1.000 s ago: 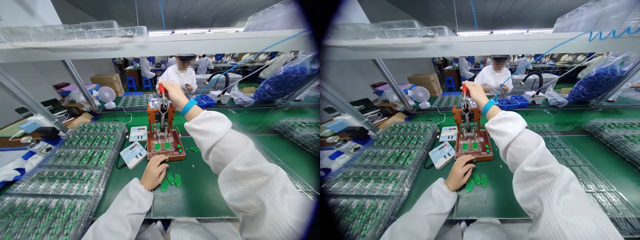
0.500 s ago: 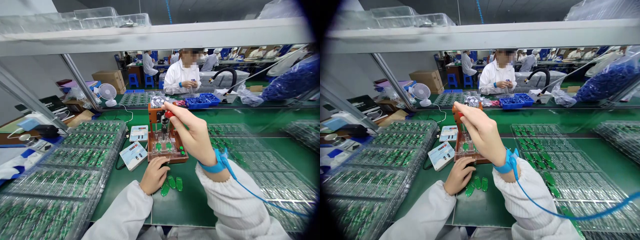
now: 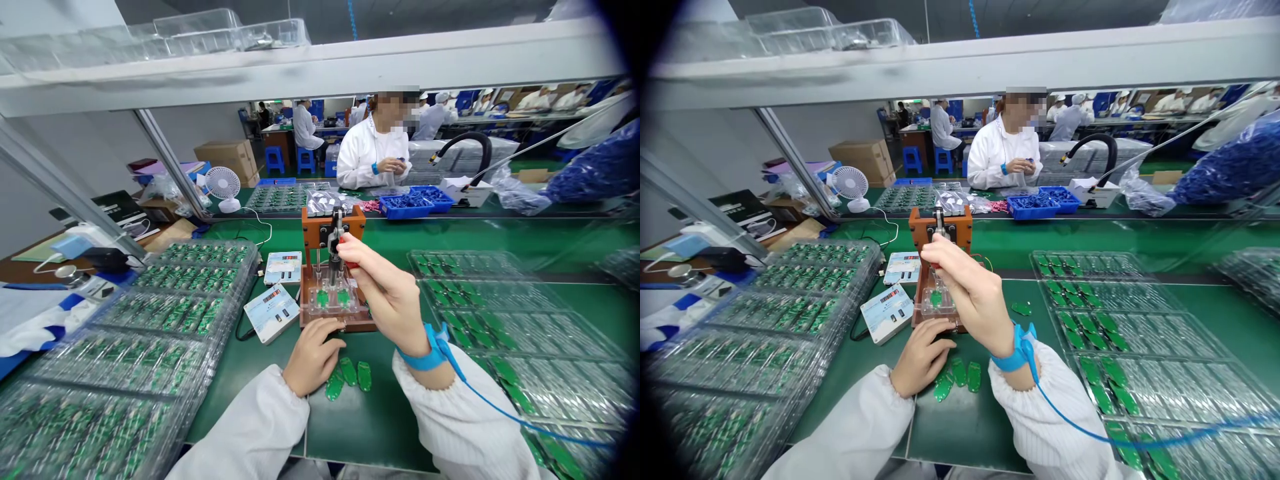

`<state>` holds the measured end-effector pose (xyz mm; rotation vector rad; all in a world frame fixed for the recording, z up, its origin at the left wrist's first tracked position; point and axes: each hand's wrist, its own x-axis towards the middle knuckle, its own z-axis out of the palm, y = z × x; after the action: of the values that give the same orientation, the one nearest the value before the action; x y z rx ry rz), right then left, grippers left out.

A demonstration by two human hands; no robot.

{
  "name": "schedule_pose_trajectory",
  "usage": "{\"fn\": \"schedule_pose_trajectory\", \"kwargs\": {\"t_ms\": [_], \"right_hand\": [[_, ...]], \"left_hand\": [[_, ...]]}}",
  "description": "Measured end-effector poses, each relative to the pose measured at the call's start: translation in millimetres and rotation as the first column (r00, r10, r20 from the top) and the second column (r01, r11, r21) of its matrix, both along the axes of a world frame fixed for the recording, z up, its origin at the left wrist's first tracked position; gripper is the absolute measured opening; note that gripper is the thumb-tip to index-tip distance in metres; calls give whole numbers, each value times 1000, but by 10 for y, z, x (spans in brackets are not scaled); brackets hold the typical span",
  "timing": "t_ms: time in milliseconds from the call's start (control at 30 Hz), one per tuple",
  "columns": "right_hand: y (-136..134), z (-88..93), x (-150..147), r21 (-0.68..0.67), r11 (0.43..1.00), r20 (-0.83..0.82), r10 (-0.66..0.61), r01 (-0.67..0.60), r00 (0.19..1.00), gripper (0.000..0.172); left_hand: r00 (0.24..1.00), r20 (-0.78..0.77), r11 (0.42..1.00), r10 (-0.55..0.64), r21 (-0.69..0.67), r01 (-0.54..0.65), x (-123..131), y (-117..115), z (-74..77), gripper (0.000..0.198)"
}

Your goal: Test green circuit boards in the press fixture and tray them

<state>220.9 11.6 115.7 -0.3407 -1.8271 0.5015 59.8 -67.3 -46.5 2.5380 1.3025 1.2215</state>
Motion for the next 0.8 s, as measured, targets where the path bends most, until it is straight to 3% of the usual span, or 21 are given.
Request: {"fn": "schedule_pose_trajectory", "kwargs": {"t_ms": [233, 400, 533, 600, 700, 800], "right_hand": [[79, -342, -92, 87, 996, -14, -18, 19, 1000, 56], [77, -395, -144, 33, 999, -82, 20, -18, 996, 57], [81, -415, -148, 23, 999, -101, 45, -43, 994, 58], [90, -414, -138, 25, 998, -90, 57, -55, 994, 58], [106, -407, -123, 23, 996, -71, 83, -82, 994, 59], [117, -410, -121, 18, 995, -72, 104, -103, 992, 58]], "left_hand": [[1000, 15, 1000, 4, -12, -4, 17, -7, 17, 26], [998, 61, 999, 16, -30, -14, 54, -9, 10, 25], [974, 225, 985, -5, -169, 44, 48, -45, 155, 16], [920, 391, 942, 18, -315, 115, -63, -30, 300, 13], [840, 522, 871, 146, -470, 141, -429, 133, 554, 30], [905, 273, 861, 326, -481, -164, -910, 462, 753, 33]]}}
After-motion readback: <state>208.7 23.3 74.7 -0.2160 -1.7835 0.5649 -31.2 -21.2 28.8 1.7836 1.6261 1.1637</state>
